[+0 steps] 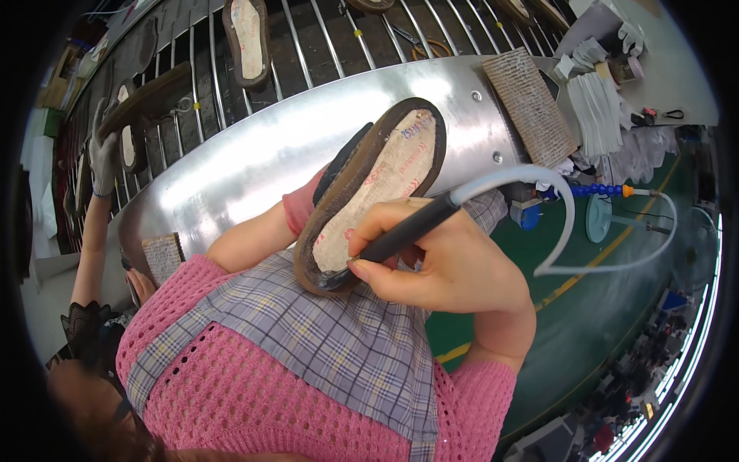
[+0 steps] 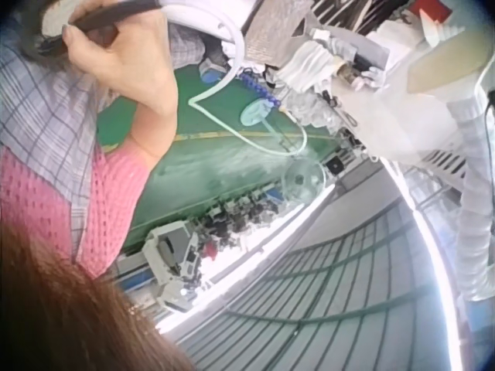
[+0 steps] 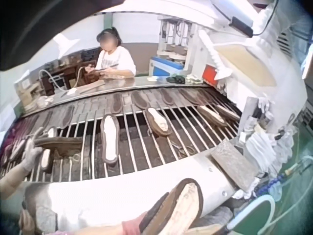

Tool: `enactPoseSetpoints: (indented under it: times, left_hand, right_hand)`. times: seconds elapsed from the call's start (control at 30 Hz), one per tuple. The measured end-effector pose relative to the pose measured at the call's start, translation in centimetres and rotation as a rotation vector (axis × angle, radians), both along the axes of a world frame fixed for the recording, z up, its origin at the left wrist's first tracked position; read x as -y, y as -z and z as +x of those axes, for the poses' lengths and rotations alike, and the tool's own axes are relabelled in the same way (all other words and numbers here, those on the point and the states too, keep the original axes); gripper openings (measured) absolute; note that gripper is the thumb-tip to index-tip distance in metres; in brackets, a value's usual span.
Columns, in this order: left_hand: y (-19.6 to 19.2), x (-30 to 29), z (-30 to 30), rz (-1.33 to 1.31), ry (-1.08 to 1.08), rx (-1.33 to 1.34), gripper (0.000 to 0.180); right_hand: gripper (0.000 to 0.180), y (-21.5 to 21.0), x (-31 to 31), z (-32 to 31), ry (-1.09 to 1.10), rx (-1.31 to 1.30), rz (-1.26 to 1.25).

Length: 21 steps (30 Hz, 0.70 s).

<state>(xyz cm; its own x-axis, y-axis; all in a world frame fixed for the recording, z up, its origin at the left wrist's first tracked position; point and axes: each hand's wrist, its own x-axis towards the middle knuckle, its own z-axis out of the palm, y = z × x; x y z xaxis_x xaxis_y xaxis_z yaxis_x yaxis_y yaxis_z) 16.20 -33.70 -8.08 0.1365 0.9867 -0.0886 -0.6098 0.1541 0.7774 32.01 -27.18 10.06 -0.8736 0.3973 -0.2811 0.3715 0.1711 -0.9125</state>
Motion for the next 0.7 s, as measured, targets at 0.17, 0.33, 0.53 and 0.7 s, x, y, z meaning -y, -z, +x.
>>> enactPoseSetpoints:
  times: [0.17, 0.33, 0.53, 0.7]
  left_hand:
    - [-0.2, -0.6, 0.6, 0.036, 0.089, 0.023, 0.04]
    - [-0.3, -1.1, 1.1, 0.035, 0.129, 0.043, 0.041]
    - [-0.5, -1.6, 1.2, -0.022, 0.065, 0.134, 0.041]
    - [-0.1, -2.0, 0.6, -0.131, -0.061, 0.449, 0.042]
  right_hand:
    - [0.014, 0.4, -2.2, -1.3, -0.313, -0.133, 0.071]
    - [0.013, -0.2, -3.2, -2.8, -0.481, -0.077, 0.097]
    - [0.009, -0.6, -3.1, -2.1, -0.424, -0.275, 0.598]
    - [0.01, -2.5, -5.0, 0.2, 0.01, -0.161, 0.591]
